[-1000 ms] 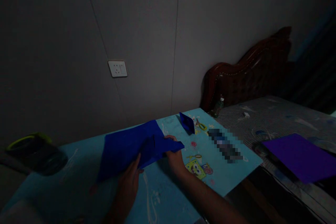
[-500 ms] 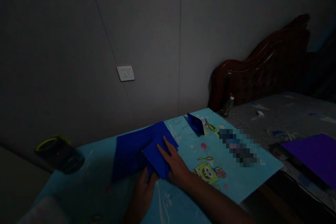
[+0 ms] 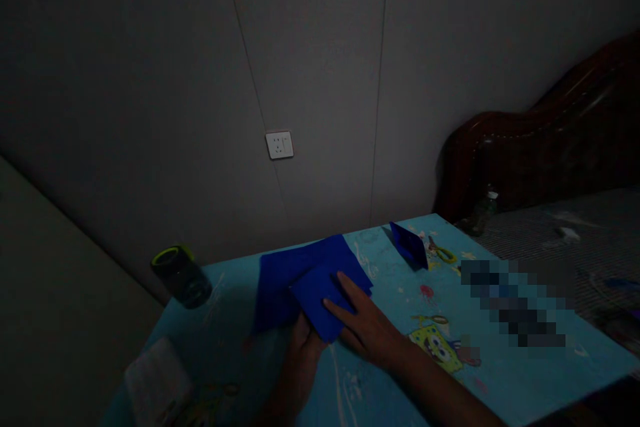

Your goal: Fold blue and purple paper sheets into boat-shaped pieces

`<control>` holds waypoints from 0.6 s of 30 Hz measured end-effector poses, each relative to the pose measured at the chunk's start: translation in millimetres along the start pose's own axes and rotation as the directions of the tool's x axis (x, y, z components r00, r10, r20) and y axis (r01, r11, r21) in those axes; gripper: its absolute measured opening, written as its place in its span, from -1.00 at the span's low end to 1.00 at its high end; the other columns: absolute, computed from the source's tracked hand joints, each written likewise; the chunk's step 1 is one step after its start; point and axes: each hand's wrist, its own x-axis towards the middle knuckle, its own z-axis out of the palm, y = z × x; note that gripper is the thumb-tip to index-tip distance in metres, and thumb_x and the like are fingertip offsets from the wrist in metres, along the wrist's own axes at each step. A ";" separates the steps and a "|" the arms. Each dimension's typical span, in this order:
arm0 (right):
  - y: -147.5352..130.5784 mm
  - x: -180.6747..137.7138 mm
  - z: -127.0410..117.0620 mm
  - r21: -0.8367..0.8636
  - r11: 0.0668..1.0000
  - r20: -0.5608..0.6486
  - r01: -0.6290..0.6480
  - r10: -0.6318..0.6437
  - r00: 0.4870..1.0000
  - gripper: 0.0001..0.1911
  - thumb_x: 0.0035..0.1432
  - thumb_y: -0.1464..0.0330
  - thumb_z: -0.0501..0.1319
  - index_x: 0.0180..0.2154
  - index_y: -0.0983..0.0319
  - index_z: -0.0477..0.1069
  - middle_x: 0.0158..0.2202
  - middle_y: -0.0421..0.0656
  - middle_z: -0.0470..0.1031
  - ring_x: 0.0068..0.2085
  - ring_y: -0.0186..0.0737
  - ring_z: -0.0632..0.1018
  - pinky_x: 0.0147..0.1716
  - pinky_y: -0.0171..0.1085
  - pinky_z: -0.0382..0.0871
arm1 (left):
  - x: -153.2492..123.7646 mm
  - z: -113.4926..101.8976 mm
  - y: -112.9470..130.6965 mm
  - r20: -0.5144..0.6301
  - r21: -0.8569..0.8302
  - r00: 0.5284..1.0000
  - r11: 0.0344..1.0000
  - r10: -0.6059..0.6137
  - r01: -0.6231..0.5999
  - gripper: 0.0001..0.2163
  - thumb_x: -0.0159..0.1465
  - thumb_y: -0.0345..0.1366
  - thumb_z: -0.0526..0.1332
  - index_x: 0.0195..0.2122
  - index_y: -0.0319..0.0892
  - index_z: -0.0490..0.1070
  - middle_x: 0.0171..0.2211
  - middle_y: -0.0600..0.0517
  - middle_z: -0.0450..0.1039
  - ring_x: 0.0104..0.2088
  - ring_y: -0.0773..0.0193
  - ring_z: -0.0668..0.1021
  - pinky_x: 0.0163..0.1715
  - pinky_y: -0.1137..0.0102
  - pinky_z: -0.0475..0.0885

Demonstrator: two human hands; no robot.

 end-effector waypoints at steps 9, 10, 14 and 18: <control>5.6 -0.8 -13.3 -0.008 0.999 0.017 0.036 -0.036 0.999 -0.31 0.10 0.47 0.36 0.24 0.02 0.28 0.42 -0.02 -0.08 0.38 0.17 0.03 0.17 0.15 0.27 | 1.4 -1.5 8.6 0.036 0.161 0.999 0.987 0.012 -0.018 -0.37 0.22 -0.07 0.27 0.29 -0.11 0.19 0.23 -0.20 0.34 0.23 -0.04 0.38 0.18 0.12 0.33; 5.9 -1.3 -14.0 -0.013 0.999 0.023 0.042 -0.041 0.999 -0.32 0.12 0.45 0.35 0.25 0.04 0.26 0.41 -0.01 -0.07 0.38 0.17 0.03 0.17 0.15 0.27 | 3.5 -1.6 12.2 0.002 0.196 0.998 0.979 0.055 -0.055 -0.31 0.20 -0.08 0.29 0.32 -0.11 0.13 0.24 -0.20 0.33 0.23 -0.04 0.38 0.17 0.14 0.34; 7.3 -3.5 -15.9 0.018 0.998 0.026 0.061 -0.062 0.998 -0.36 0.19 0.42 0.29 0.27 0.10 0.22 0.40 0.03 -0.03 0.38 0.12 0.06 0.20 0.10 0.26 | 11.2 -5.8 24.0 -0.107 0.267 0.964 0.941 0.242 -0.207 -0.05 0.13 -0.17 0.34 0.40 -0.03 -0.29 0.23 -0.21 0.34 0.13 0.04 0.50 0.07 0.18 0.45; 10.7 -6.8 -18.2 0.110 0.993 -0.006 0.052 -0.052 0.999 -0.39 0.25 0.41 0.23 0.29 0.05 0.19 0.42 -0.04 -0.08 0.38 0.05 0.06 0.24 0.09 0.19 | 13.0 -14.1 27.6 -0.067 0.438 0.938 0.855 0.339 -0.277 -0.45 0.14 -0.23 0.30 0.19 -0.09 0.33 0.12 -0.16 0.45 0.06 0.04 0.56 0.01 0.23 0.50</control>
